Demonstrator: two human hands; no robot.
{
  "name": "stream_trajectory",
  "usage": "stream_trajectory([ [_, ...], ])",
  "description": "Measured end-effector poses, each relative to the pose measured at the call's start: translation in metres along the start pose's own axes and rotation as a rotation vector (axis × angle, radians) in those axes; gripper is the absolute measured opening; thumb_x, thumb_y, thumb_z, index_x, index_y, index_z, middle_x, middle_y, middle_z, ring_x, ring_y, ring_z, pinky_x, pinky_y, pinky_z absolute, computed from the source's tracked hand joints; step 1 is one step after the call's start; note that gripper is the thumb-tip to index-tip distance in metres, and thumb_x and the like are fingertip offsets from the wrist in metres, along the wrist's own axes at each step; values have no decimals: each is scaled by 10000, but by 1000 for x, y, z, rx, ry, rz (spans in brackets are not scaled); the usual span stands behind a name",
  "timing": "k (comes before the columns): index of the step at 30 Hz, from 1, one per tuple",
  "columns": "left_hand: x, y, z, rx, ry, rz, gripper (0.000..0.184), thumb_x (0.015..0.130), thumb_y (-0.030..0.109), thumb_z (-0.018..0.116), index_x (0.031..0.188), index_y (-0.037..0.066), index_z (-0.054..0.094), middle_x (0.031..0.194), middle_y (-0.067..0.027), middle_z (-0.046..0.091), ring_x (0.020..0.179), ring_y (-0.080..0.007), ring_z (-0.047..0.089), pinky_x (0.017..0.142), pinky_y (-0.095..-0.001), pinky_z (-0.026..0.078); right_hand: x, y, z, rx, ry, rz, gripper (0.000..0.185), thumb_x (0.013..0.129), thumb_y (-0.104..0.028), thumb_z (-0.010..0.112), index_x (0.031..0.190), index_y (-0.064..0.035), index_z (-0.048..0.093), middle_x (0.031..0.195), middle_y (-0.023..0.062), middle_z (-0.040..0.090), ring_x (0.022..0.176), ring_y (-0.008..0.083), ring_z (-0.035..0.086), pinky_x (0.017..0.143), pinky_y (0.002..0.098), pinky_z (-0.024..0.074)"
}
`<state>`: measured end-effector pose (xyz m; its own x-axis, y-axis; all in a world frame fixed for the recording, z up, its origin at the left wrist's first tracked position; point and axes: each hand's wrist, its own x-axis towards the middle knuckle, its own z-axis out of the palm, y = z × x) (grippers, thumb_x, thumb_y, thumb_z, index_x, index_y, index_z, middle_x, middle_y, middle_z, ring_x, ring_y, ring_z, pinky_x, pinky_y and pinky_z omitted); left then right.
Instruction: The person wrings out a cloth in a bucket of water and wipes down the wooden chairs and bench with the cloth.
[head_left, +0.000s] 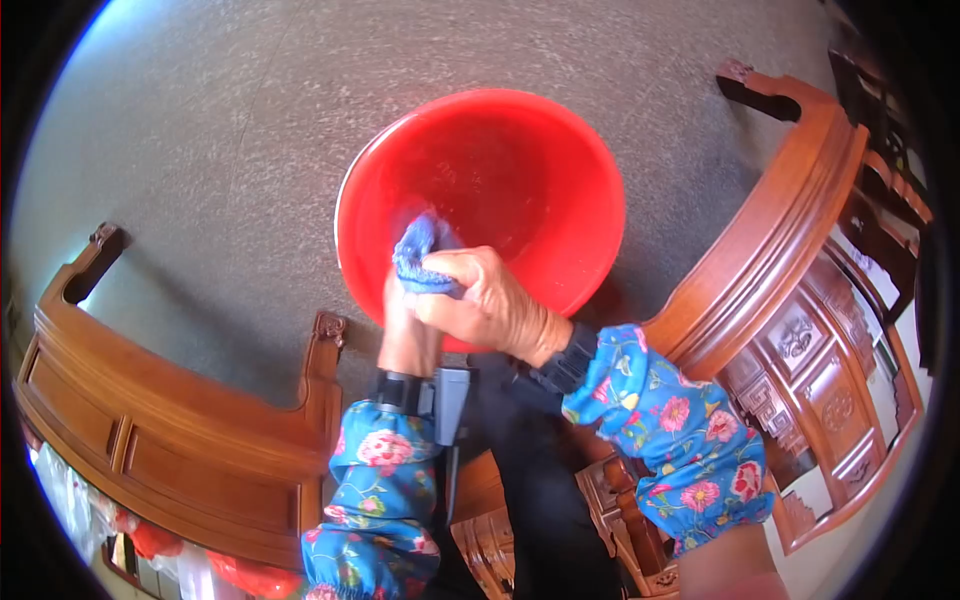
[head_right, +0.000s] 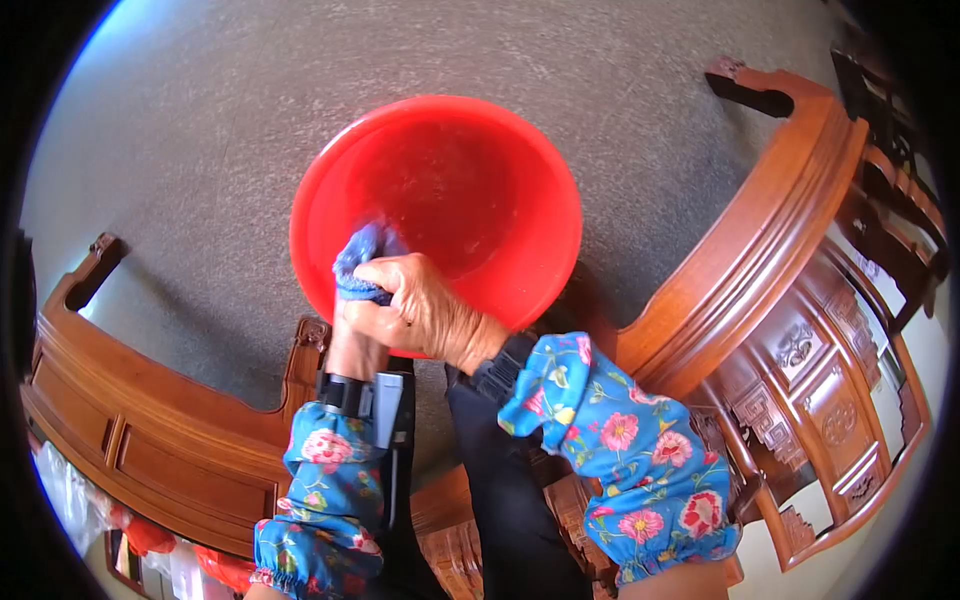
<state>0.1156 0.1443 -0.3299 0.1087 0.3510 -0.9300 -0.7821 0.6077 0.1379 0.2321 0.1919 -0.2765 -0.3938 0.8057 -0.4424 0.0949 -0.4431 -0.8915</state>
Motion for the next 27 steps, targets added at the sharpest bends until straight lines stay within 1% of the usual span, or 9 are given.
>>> stream_trajectory([
  [3, 6, -16, -12, -56, 38, 12, 278, 966, 301, 487, 1052, 59, 594, 957, -76, 626, 818, -211, 620, 709, -370, 534, 21, 31, -11, -648, -82, -408, 87, 767, -134, 677, 805, -61, 648, 762, 100, 636, 708, 303, 646, 607, 377, 534],
  [5, 8, -17, 6, 162, 251, 48, 344, 994, 329, 454, 1193, 66, 555, 1125, -72, 626, 984, -216, 631, 895, -375, 504, 38, 52, -23, -722, -14, -222, 82, 781, -206, 656, 800, -127, 662, 850, 64, 655, 678, 249, 656, 560, 361, 551],
  [6, 11, -18, 16, 75, 211, 27, 353, 991, 331, 462, 1192, 57, 555, 1136, -80, 628, 981, -226, 633, 886, -383, 508, 52, 71, -34, -998, -24, -470, 152, 812, -279, 595, 752, -142, 627, 736, 62, 628, 617, 270, 643, 542, 379, 537],
  [7, 12, -19, 17, -11, 176, 6, 362, 987, 334, 469, 1191, 47, 555, 1146, -89, 630, 979, -235, 634, 877, -392, 512, 62, 81, -44, -1142, -121, -373, 200, 846, -325, 564, 782, -154, 645, 822, 94, 670, 645, 312, 647, 560, 425, 538],
  [11, 3, -11, 17, 223, 100, -103, 521, 966, 357, 512, 1365, 36, 419, 1318, -148, 538, 1088, -306, 590, 876, -473, 484, 88, 121, -85, -1034, -57, 220, 350, 912, -412, 506, 1039, -141, 687, 997, 166, 679, 924, 361, 650, 798, 486, 519],
  [17, -7, -15, 28, 101, 241, -149, 817, 932, 458, 571, 1508, 75, 135, 1508, -202, 269, 1242, -374, 456, 946, -510, 427, 69, 106, -90, -620, 160, 175, 377, 846, -273, 662, 1108, -3, 641, 1008, 182, 689, 956, 265, 674, 817, 372, 520],
  [21, 5, -20, 27, -142, -135, -371, 766, 889, 546, 594, 1426, 67, 331, 1431, -201, 384, 1269, -339, 442, 972, -503, 439, 12, 19, -62, -247, 162, 222, 231, 772, -136, 683, 923, 36, 651, 927, 207, 655, 886, 283, 667, 760, 356, 523],
  [22, -9, -14, 47, -159, -85, -263, 606, 910, 495, 590, 1285, 29, 491, 1280, -172, 543, 1174, -288, 541, 937, -476, 487, -4, 8, -57, -220, 167, 151, 198, 751, -96, 675, 892, 39, 642, 919, 193, 652, 888, 286, 660, 773, 359, 519],
  [27, -2, -29, 36, -323, -255, -281, 459, 927, 435, 592, 1185, 55, 589, 1073, -131, 671, 970, -263, 655, 890, -454, 537, -57, -29, -51, -201, 11, -58, 87, 666, -2, 637, 733, 17, 586, 804, 120, 628, 836, 277, 633, 875, 411, 480],
])
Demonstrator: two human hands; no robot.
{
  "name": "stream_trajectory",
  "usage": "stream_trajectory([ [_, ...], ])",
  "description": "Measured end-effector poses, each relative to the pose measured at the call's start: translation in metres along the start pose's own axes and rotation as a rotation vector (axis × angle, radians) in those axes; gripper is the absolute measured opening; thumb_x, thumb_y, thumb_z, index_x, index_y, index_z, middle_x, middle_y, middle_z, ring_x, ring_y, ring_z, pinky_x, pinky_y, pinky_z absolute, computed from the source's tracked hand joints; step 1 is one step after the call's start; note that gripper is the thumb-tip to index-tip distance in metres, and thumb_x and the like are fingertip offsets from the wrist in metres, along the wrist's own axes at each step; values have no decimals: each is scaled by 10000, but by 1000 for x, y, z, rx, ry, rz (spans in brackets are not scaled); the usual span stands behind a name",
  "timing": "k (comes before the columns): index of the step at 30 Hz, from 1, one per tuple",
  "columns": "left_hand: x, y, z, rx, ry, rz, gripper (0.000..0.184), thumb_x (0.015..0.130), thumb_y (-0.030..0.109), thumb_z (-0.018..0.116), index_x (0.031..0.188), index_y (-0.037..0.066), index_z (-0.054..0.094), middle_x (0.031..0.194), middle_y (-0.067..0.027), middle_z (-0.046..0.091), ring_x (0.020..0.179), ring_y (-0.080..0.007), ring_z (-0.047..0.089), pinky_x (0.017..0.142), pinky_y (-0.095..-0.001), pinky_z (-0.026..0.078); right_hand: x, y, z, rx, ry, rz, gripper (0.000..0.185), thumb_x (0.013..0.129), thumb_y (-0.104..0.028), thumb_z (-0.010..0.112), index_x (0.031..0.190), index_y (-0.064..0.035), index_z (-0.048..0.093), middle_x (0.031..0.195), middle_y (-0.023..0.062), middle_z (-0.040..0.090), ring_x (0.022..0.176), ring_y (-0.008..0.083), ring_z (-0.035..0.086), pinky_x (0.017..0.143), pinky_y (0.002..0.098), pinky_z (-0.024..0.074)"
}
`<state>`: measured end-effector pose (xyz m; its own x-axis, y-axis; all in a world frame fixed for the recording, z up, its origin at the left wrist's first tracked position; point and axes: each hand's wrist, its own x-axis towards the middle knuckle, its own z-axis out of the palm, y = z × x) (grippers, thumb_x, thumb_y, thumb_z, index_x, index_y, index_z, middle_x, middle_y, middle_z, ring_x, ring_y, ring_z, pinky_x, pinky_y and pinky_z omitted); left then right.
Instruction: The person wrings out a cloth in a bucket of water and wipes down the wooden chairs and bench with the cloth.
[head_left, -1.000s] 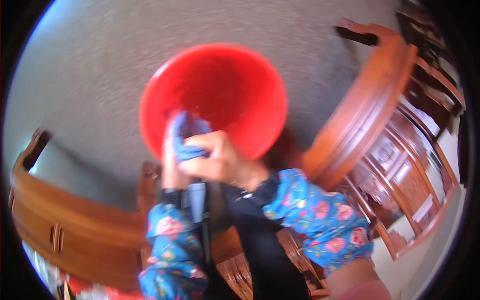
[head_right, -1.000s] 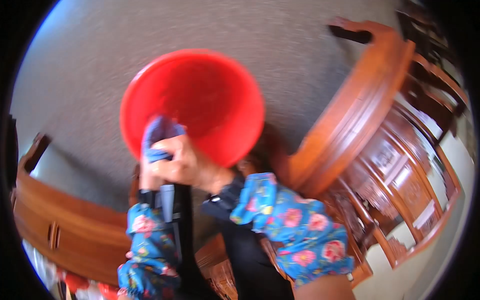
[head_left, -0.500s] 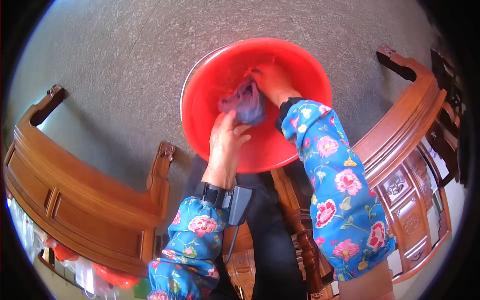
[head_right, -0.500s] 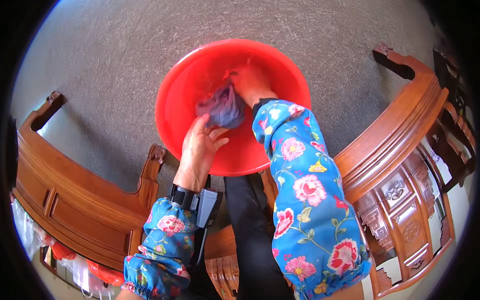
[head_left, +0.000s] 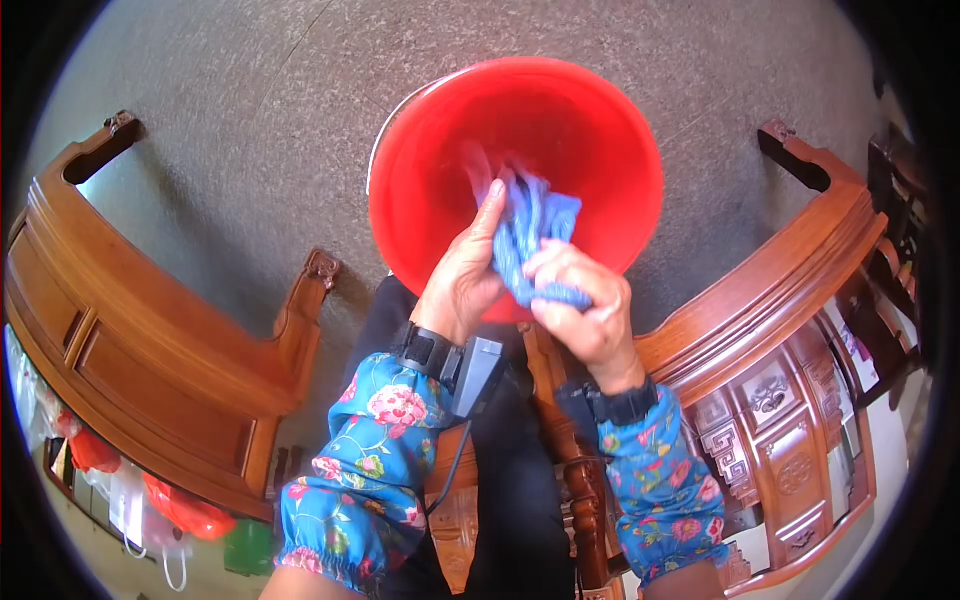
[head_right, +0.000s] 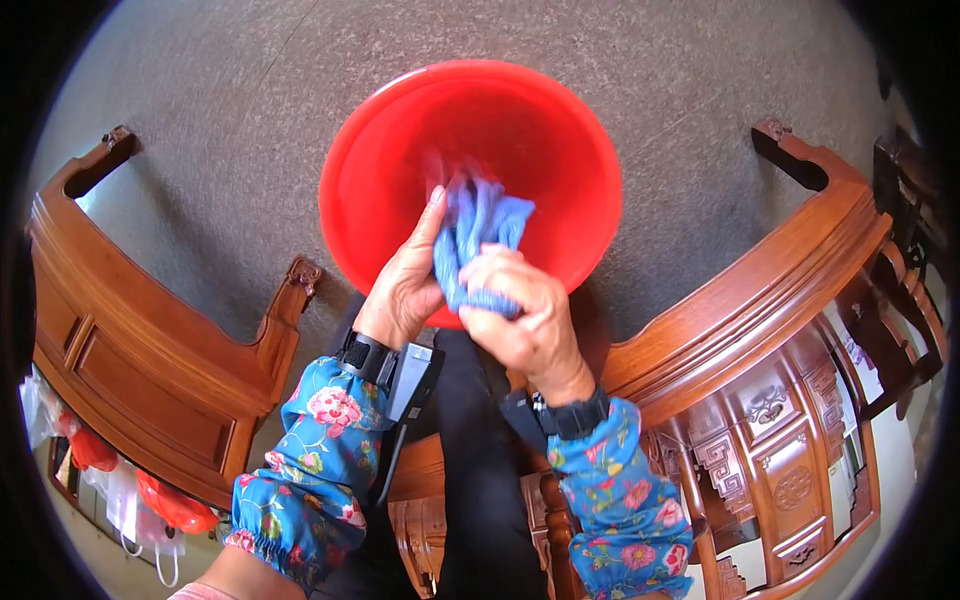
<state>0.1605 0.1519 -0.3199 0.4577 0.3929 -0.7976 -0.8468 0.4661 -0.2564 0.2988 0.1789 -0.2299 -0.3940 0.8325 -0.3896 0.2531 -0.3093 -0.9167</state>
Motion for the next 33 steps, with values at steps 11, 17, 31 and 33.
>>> stream_trajectory([
  [11, -40, 1, -4, 409, -79, -134, 583, 846, 596, 624, 1062, 54, 627, 851, -20, 632, 746, -109, 594, 659, -267, 495, -7, -31, -8, 756, 119, 177, 154, 758, -113, 607, 783, 38, 591, 781, 125, 623, 782, 234, 633, 761, 344, 510],
  [17, -50, 20, 3, 346, -342, -131, 691, 885, 509, 623, 1332, 6, 465, 1161, -105, 621, 1027, -181, 615, 935, -317, 485, 72, 32, -25, 381, -111, 537, 445, 950, -380, 558, 1150, 17, 571, 1038, 109, 639, 979, 187, 624, 910, 330, 493],
  [31, -32, 24, 16, 512, -470, -159, 635, 792, 440, 736, 1187, -8, 519, 973, -117, 633, 799, -196, 653, 669, -326, 549, 108, 22, -20, 352, -214, 553, 151, 904, -137, 621, 1021, -55, 574, 869, 39, 591, 801, 136, 589, 719, 302, 517],
  [33, -36, 28, 26, 659, -332, -132, 587, 767, 357, 782, 1168, 24, 512, 924, -50, 608, 795, -115, 608, 688, -286, 522, 116, 26, -19, 159, -319, 506, 145, 909, -129, 613, 1036, -71, 575, 848, 21, 571, 787, 111, 569, 711, 288, 511],
])
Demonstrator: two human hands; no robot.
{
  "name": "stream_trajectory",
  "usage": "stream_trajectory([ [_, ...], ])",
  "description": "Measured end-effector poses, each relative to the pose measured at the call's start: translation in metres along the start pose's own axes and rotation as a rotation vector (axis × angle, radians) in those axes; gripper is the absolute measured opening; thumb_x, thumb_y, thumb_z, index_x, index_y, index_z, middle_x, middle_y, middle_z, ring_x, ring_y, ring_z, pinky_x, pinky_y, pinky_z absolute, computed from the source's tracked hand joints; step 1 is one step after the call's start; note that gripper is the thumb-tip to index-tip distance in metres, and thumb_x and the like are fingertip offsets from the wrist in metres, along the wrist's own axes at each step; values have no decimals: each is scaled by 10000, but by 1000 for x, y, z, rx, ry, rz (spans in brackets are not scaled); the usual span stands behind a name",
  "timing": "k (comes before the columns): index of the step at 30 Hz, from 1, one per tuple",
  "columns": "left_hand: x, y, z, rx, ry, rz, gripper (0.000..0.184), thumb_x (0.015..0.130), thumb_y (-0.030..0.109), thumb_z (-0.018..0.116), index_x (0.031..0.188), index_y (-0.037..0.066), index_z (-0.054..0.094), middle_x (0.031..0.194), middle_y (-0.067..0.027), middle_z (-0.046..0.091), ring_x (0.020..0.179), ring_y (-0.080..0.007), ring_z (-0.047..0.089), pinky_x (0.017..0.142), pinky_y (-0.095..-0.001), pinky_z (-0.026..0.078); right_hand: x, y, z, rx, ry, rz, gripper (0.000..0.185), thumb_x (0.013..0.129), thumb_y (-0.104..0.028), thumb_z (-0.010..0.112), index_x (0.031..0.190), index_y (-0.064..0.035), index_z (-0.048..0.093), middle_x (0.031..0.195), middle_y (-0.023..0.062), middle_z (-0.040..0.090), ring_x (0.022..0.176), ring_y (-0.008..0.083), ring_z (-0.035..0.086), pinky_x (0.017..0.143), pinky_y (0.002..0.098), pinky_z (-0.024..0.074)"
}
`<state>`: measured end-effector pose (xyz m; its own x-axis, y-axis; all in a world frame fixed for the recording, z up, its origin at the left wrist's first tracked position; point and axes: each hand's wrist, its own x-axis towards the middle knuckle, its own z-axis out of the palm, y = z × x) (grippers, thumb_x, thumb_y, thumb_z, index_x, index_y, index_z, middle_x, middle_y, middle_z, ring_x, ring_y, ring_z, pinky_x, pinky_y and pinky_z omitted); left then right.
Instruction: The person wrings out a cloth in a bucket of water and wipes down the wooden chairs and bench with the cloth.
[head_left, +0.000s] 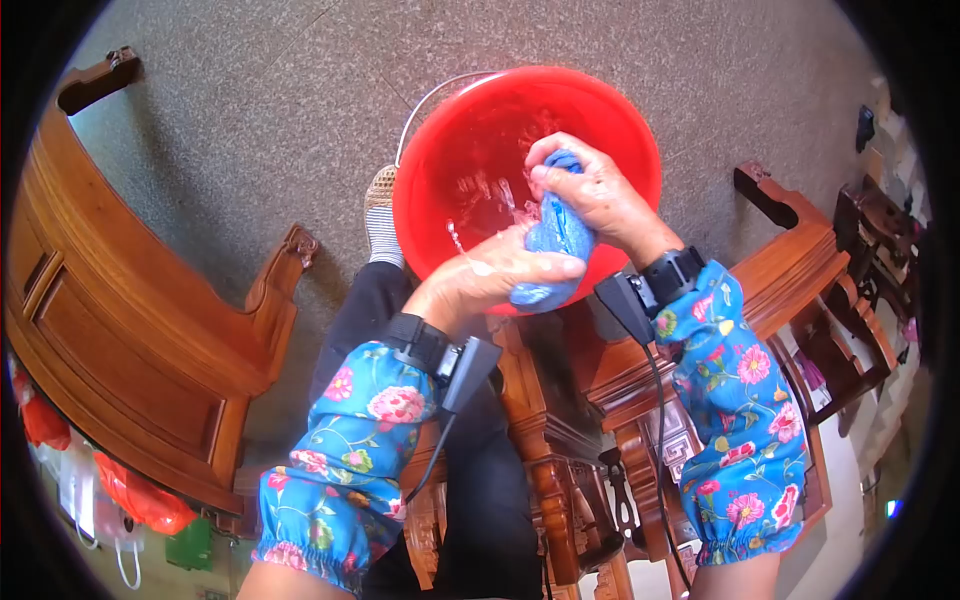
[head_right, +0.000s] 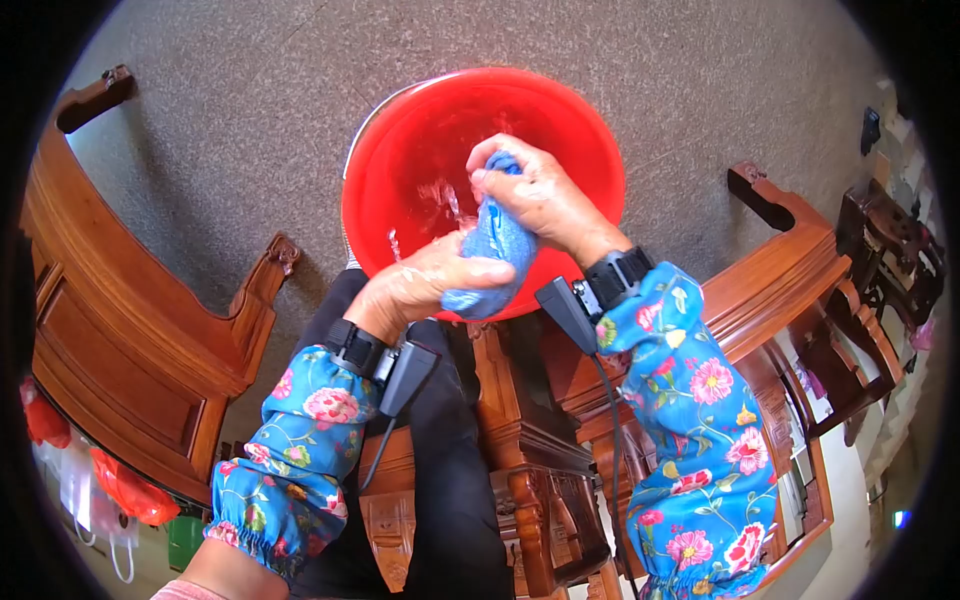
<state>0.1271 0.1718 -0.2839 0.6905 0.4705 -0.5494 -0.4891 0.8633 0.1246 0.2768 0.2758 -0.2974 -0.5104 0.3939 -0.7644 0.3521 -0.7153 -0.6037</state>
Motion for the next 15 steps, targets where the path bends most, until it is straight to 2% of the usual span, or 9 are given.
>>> stream_trajectory([
  [4, 27, -34, 8, 170, 233, 278, 569, 746, 260, 800, 1170, 34, 496, 930, -12, 589, 837, -100, 569, 730, -282, 499, 11, 27, 2, -389, -44, -26, 133, 895, -53, 584, 1025, -71, 608, 837, 1, 586, 790, 81, 541, 700, 261, 484],
  [5, 40, -55, 6, 378, 387, 256, 597, 738, 288, 772, 1181, 18, 478, 964, -88, 638, 869, -200, 634, 761, -351, 516, 12, 33, 2, -534, -47, -96, 128, 888, -40, 579, 1009, -60, 616, 838, 9, 606, 795, 88, 553, 705, 264, 487],
  [7, 33, -42, 32, 837, 728, -42, 618, 744, 346, 720, 1176, -14, 464, 993, -210, 661, 912, -352, 661, 781, -442, 511, 6, 34, 12, -714, 15, -84, 192, 854, 13, 562, 1022, -48, 632, 805, 103, 637, 784, 133, 598, 729, 309, 514],
  [8, 31, -40, 34, 849, 720, -60, 637, 756, 414, 678, 1153, -34, 460, 991, -281, 646, 941, -443, 630, 790, -513, 488, 1, 35, 16, -766, 37, -128, 203, 850, 14, 560, 1029, -49, 633, 811, 113, 639, 785, 138, 602, 727, 311, 515],
  [9, 30, -51, 35, 907, 746, 44, 583, 783, 390, 664, 1134, -31, 465, 959, -264, 656, 898, -437, 643, 767, -515, 491, -3, 37, 18, -816, 61, -176, 214, 846, 14, 558, 1036, -50, 634, 817, 123, 640, 786, 144, 607, 726, 313, 516],
  [11, 29, -56, 40, 928, 763, 76, 548, 784, 351, 678, 1130, -17, 466, 962, -266, 654, 892, -451, 637, 770, -516, 493, -15, 40, 17, -767, 70, -184, 185, 864, -35, 592, 1044, -45, 633, 836, 82, 639, 794, 147, 621, 721, 307, 514],
  [13, 28, -65, 44, 957, 777, 176, 524, 791, 342, 689, 1119, -15, 489, 944, -231, 664, 859, -407, 653, 757, -481, 505, -30, 38, 7, -456, 225, 8, 249, 861, -125, 660, 1090, -39, 615, 890, 84, 632, 837, 199, 649, 730, 332, 515],
  [14, 27, -68, 43, 988, 794, 269, 501, 798, 333, 700, 1109, -12, 512, 926, -196, 674, 827, -364, 669, 743, -445, 517, -41, 31, -1, -267, 231, 139, 369, 861, -219, 716, 1164, -59, 580, 895, 2, 569, 835, 130, 606, 718, 299, 509],
  [15, 25, -64, 40, 979, 800, 264, 501, 798, 333, 700, 1109, -12, 512, 926, -196, 674, 827, -364, 669, 743, -445, 517, -49, 31, -10, -82, 220, 213, 462, 882, -222, 691, 1280, -63, 519, 1061, 36, 591, 964, 140, 595, 768, 294, 515],
])
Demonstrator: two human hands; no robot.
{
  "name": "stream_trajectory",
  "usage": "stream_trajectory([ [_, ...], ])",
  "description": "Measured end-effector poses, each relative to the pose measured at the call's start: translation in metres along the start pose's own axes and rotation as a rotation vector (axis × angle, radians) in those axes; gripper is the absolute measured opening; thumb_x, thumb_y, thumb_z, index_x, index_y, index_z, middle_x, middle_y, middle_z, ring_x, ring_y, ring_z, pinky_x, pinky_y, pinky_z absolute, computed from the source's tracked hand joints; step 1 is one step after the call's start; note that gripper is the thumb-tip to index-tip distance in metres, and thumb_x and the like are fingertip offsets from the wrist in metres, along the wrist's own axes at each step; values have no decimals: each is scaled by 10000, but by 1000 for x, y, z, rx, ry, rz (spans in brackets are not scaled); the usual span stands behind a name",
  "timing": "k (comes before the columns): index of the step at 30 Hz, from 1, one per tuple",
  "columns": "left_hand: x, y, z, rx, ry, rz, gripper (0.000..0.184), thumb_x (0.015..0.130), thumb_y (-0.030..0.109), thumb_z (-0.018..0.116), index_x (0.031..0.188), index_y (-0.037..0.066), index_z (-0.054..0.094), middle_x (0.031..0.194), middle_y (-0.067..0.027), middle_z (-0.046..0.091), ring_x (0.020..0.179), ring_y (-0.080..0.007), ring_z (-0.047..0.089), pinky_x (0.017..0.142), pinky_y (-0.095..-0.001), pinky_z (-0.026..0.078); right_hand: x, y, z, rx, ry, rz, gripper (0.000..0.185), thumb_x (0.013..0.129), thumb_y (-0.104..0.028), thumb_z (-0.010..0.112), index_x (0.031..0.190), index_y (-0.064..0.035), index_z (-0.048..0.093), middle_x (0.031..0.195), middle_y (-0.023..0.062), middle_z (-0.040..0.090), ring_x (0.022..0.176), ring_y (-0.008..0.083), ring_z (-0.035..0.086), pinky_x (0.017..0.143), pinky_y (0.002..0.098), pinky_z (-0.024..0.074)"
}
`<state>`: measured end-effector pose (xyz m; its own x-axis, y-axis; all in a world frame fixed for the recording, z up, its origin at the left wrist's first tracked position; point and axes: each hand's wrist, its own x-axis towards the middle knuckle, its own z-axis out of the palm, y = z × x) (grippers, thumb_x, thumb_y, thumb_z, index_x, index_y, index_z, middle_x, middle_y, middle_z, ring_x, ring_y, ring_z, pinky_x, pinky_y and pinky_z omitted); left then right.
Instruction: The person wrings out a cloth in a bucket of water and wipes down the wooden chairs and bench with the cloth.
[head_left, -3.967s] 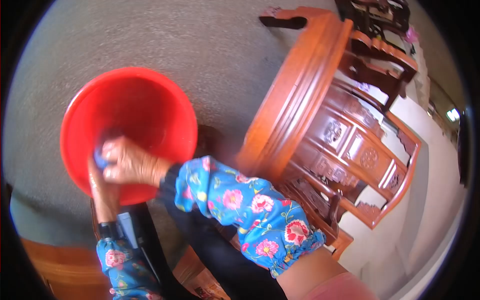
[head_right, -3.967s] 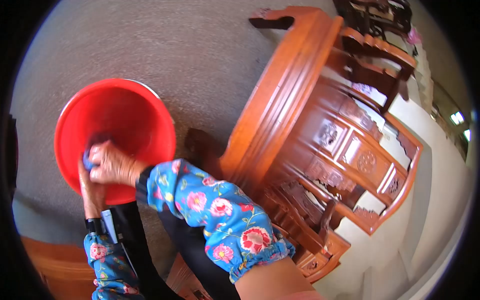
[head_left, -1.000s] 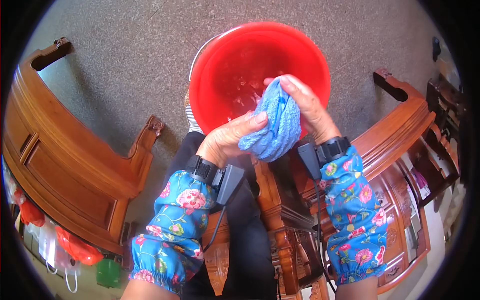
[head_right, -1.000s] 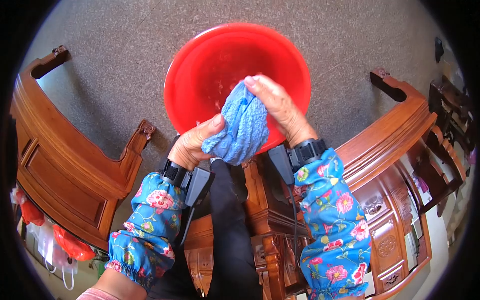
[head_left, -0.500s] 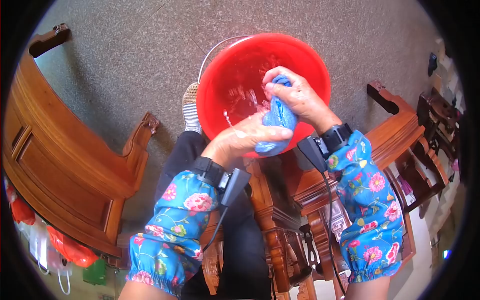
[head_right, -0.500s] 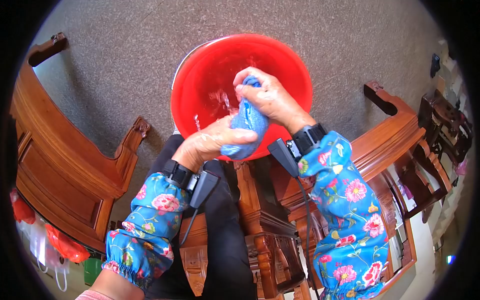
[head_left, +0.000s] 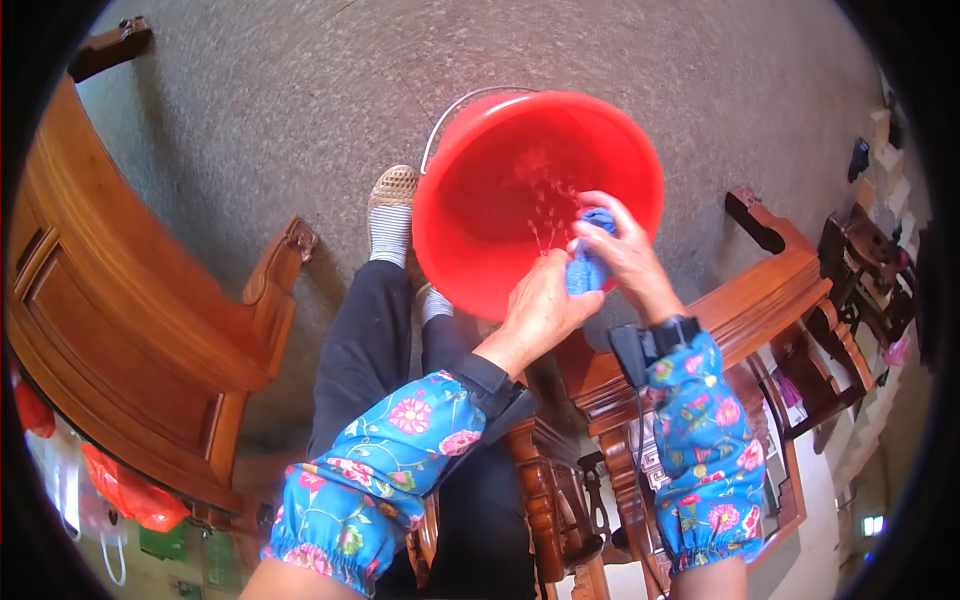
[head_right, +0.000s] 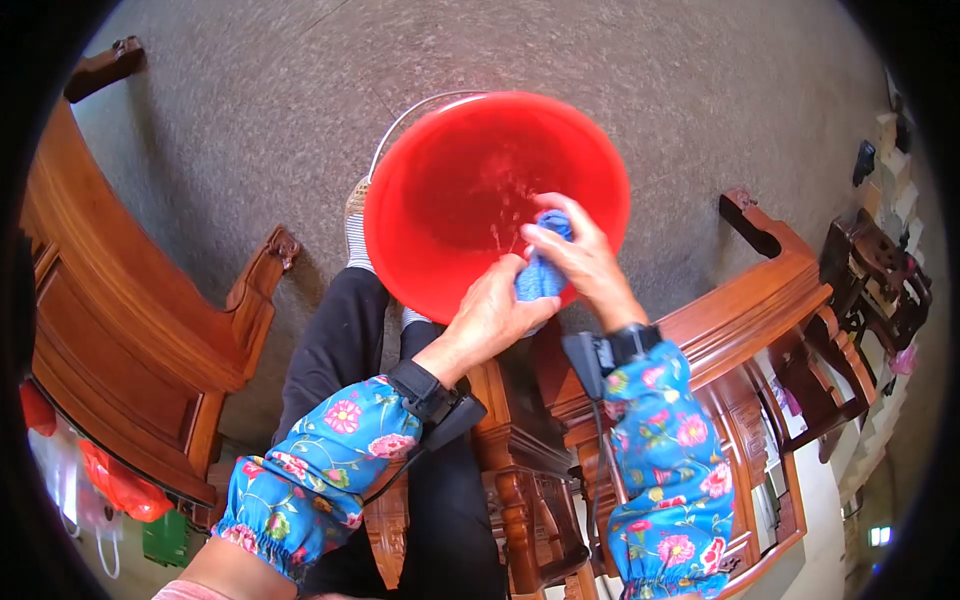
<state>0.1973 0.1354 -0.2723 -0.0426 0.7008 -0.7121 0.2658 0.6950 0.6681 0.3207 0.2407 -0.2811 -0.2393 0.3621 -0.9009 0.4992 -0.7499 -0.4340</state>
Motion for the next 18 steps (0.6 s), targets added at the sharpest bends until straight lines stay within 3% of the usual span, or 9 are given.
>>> stream_trajectory([
  [2, 8, 2, -6, -759, -432, -212, 479, 807, 353, 728, 1077, -8, 567, 893, -98, 666, 791, -217, 658, 723, -346, 521, -12, 12, -15, 249, 28, -175, 548, 900, -268, 661, 1359, -47, 457, 1287, 100, 526, 1133, 188, 545, 850, 324, 519],
  [3, 11, 11, -15, -882, -576, -298, 449, 838, 374, 713, 1061, -1, 606, 884, -47, 645, 805, -112, 624, 712, -264, 502, -20, 9, -17, 359, 10, -165, 571, 904, -288, 648, 1375, -40, 441, 1367, 120, 461, 1193, 235, 510, 888, 360, 513],
  [5, 9, 14, -18, -1197, -773, -324, 467, 878, 389, 646, 1110, -11, 579, 886, -107, 661, 723, -183, 658, 611, -279, 520, -31, 4, -18, 583, -59, -181, 566, 892, -339, 651, 1342, -44, 476, 1455, 167, 380, 1240, 377, 484, 954, 477, 490],
  [8, 6, 15, -27, -1464, -898, -417, 505, 905, 427, 578, 1122, -29, 562, 877, -144, 661, 658, -231, 661, 534, -299, 522, -46, -9, -11, 678, -218, -315, 478, 883, -334, 666, 1245, -49, 541, 1431, 186, 407, 1219, 408, 496, 954, 507, 482],
  [9, 5, 14, -27, -1608, -942, -441, 527, 914, 445, 546, 1124, -38, 553, 871, -160, 660, 630, -252, 658, 501, -310, 519, -55, -24, -6, 543, -194, -367, 385, 871, -329, 678, 1117, -51, 575, 1301, 185, 501, 1202, 416, 510, 954, 512, 479],
  [12, 5, 12, -34, -1584, -901, -373, 572, 915, 481, 514, 1117, -53, 552, 849, -164, 654, 627, -250, 655, 492, -304, 516, -77, -48, 3, 216, -116, -500, 177, 851, -142, 684, 958, -38, 589, 953, 96, 561, 1076, 353, 595, 915, 464, 490],
  [13, 2, 14, -40, -1562, -905, -315, 569, 906, 467, 549, 1184, -29, 519, 897, -154, 644, 660, -243, 658, 515, -287, 520, -83, -49, 15, 231, 16, -502, 138, 851, -58, 669, 970, -27, 606, 909, 69, 587, 959, 247, 625, 856, 379, 497],
  [17, -7, 20, -40, -1512, -867, -364, 590, 888, 443, 602, 1265, 12, 462, 949, -137, 629, 693, -233, 659, 534, -282, 522, -72, -26, 23, 86, 245, -338, 162, 880, -55, 648, 1035, -14, 624, 920, 51, 619, 831, 97, 587, 755, 250, 478],
  [18, -6, 16, -36, -1366, -806, -322, 637, 858, 409, 657, 1303, 20, 420, 1020, -120, 600, 802, -214, 633, 624, -292, 521, -62, -22, 21, 79, 221, -281, 137, 897, -51, 625, 1028, -12, 627, 933, 46, 619, 826, 101, 591, 750, 252, 480],
])
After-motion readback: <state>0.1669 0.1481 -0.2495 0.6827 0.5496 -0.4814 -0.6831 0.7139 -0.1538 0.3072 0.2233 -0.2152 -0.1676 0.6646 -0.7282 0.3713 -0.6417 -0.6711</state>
